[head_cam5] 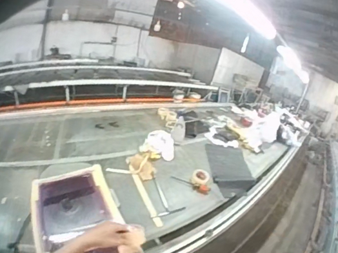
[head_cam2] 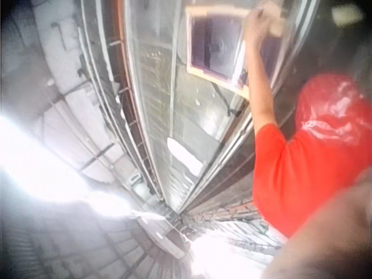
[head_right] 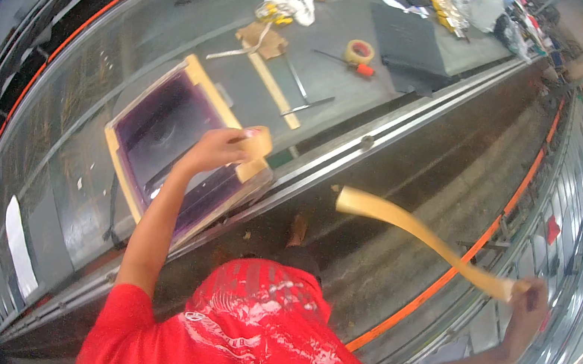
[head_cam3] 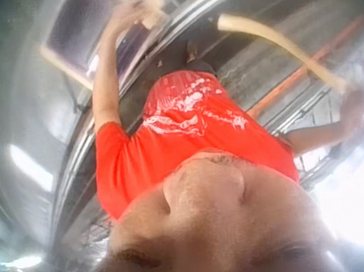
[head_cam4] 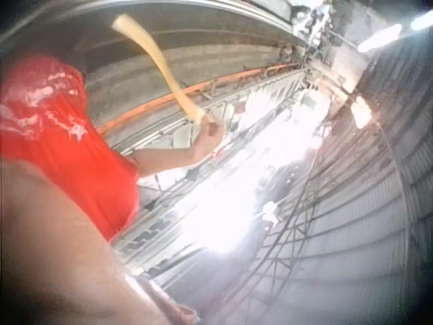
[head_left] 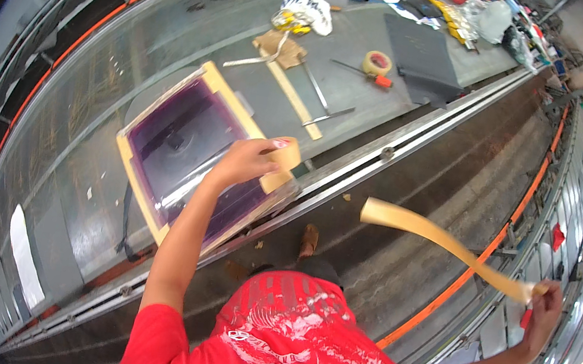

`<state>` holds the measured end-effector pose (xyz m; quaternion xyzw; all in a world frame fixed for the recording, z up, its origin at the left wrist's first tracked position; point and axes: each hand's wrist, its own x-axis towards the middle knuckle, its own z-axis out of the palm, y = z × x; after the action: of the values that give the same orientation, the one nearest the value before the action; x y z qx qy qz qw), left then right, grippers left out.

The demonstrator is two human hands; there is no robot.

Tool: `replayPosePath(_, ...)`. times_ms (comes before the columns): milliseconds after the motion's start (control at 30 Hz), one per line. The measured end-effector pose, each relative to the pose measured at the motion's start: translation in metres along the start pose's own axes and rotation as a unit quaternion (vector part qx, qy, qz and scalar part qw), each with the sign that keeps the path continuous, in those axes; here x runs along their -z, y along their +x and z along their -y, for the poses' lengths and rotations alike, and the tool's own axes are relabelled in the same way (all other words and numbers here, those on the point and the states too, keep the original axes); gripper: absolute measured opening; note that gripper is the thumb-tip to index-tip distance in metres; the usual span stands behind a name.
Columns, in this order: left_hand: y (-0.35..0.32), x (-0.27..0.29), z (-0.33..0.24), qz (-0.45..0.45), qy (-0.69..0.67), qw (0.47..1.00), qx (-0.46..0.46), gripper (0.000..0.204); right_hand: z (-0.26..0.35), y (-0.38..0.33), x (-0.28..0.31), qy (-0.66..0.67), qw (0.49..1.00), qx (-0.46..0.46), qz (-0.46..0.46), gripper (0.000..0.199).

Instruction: The person assembles a screen printing frame by applying masking tape to a purple mesh screen and securing it with metal clamps. They then place a white paper sheet onto the frame and adjust the clamps to hold everything in place.

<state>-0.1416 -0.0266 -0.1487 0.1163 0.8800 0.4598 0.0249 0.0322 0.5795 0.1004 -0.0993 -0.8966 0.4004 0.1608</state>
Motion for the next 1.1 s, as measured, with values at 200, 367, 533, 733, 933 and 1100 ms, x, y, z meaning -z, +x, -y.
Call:
replayPosePath(200,0.174,-0.050,0.012,0.110,0.264,0.955,0.084,0.055,0.019,-0.059,-0.016,0.049,0.969,-0.123,0.209,0.025)
replayPosePath(367,0.175,-0.087,-0.035,0.021,0.185,0.981,-0.063,0.073,0.048,-0.047,-0.052,-0.016,0.964,-0.053,0.261,0.021)
replayPosePath(533,0.048,-0.132,-0.179,0.269,-0.218,0.881,-0.323,0.095,0.102,0.010,-0.121,-0.056,0.896,0.119,0.424,0.028)
replayPosePath(733,-0.033,-0.111,-0.205,0.290,-0.331,0.882,-0.172,0.048,0.179,0.033,-0.163,-0.047,0.890,0.300,0.340,0.029)
replayPosePath(933,-0.161,-0.018,-0.073,0.088,-0.486,0.862,0.111,0.030,0.186,0.080,-0.193,0.186,0.965,0.158,0.095,0.022)
replayPosePath(1100,-0.287,0.064,-0.014,-0.157,-0.339,0.889,0.264,0.022,0.171,0.077,-0.324,0.250,0.898,0.136,0.336,0.025)
